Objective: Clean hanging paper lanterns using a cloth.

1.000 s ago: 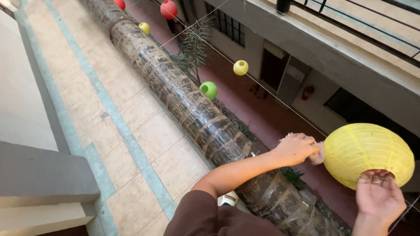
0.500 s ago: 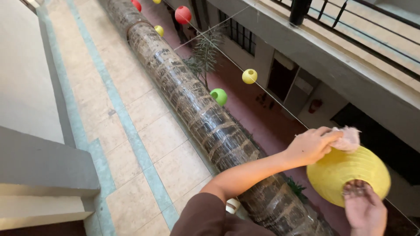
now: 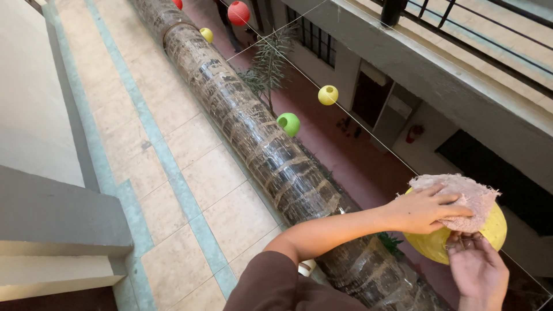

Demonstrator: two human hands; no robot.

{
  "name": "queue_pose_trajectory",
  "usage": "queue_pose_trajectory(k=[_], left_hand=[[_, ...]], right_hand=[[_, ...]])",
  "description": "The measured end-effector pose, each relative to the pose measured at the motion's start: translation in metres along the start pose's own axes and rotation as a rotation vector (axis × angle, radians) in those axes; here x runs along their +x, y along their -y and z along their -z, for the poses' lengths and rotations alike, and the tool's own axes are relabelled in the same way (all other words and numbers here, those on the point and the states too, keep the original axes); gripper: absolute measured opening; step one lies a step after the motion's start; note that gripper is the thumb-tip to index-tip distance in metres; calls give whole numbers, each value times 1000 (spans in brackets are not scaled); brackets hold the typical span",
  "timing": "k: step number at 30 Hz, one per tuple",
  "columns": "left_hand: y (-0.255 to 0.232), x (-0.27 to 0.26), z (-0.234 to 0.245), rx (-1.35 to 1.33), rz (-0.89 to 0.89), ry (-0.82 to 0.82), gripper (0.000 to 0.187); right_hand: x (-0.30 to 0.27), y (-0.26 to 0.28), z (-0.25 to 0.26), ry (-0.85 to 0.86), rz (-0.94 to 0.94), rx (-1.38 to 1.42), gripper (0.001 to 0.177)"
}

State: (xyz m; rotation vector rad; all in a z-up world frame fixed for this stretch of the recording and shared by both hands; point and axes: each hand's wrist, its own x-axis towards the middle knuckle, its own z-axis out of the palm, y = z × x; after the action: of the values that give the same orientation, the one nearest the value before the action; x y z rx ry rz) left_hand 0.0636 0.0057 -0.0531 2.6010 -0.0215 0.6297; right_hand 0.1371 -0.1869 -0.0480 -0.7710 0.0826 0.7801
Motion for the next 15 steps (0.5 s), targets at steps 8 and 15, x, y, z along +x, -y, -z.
queue_pose_trajectory(k=[8, 15], left_hand=[[4, -3, -8, 13, -16, 7, 55], [3, -5, -9, -18, -23, -14, 57]], right_hand=[[-3, 2, -1, -34, 22, 59, 24], [0, 3, 4, 0, 44, 60, 25]])
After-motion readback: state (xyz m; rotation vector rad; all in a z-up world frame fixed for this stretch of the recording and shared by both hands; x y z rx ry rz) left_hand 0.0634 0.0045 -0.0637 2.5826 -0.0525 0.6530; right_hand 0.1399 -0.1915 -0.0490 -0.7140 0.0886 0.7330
